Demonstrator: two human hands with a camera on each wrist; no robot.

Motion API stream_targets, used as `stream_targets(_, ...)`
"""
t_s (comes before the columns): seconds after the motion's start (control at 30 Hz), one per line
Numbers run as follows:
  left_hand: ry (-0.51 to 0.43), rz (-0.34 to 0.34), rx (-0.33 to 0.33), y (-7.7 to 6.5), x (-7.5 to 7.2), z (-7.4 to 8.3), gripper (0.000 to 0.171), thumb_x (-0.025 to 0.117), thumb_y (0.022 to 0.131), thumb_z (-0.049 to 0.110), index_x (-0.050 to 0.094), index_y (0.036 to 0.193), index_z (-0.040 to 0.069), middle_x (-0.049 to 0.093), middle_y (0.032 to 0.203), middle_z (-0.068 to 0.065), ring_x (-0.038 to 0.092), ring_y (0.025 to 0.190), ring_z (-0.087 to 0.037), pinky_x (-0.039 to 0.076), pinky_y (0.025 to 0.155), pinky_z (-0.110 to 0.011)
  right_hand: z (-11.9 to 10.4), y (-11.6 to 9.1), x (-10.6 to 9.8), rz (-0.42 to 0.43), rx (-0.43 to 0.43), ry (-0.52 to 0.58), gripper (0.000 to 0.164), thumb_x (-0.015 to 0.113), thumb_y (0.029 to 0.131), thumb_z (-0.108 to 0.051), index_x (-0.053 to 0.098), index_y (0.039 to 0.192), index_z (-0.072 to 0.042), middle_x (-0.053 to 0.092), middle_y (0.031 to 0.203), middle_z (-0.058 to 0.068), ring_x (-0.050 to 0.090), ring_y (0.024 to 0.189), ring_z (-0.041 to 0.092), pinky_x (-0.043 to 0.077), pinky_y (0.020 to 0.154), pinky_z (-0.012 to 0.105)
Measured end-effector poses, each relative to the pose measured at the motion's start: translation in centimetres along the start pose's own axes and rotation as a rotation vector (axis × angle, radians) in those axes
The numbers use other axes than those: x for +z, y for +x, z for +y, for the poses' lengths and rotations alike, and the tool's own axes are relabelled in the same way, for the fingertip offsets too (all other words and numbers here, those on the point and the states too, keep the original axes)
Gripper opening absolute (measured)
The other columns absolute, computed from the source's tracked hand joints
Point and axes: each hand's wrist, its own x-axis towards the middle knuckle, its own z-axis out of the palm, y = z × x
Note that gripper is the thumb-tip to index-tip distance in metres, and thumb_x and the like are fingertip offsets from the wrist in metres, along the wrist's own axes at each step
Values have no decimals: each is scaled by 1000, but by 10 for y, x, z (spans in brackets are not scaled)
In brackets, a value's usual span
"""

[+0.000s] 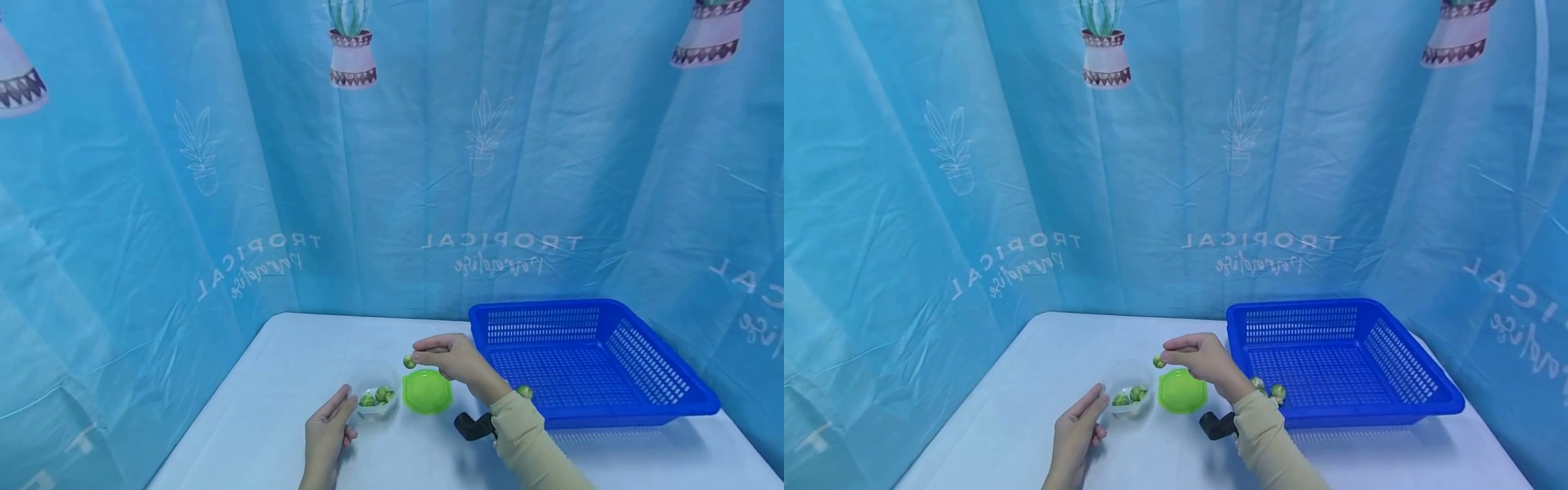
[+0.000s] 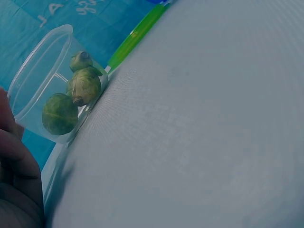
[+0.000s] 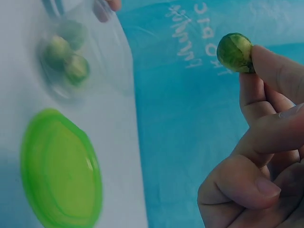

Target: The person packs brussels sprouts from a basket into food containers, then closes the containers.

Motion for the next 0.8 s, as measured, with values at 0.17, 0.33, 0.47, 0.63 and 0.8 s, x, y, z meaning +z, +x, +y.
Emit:
stream_targets(0.17,9,3,-1,0,1,-1,58,83,96,26,62,144,1,68,133,-20,59,49,-12,47,42,-22,9,1,13,-15,-7,39,34,83,94,-28,78,119,-5,79,103,6,26,49,11,26,48,23)
stream_targets(0.33,21,13,-3,1,0,0,59,83,96,27,62,144,2,68,133,-20,59,49,-13,47,42,-22,19,6,23,-16,9,56,34,83,93,-29,78,118,-6,78,101,6,27,49,10,26,48,24)
stream_targets(0.47,17,10,-6,1,0,-1,59,83,96,27,62,144,2,68,133,-20,59,49,-13,47,42,-22,29,8,30,-3,44,66,35,84,93,-29,78,119,-6,78,100,5,30,48,10,26,49,26)
stream_targets(0.63,15,2,-3,1,0,-1,59,83,96,27,62,144,2,68,133,-19,59,49,-13,47,42,-22,42,13,36,14,80,46,40,84,93,-29,76,123,-3,78,100,4,30,47,10,26,49,26)
stream_targets(0.8,11,5,2,1,0,-1,58,83,95,27,63,144,2,69,132,-18,59,49,-12,47,42,-21,51,20,41,16,89,27,39,82,95,-28,76,124,-2,78,100,3,31,47,11,29,48,25)
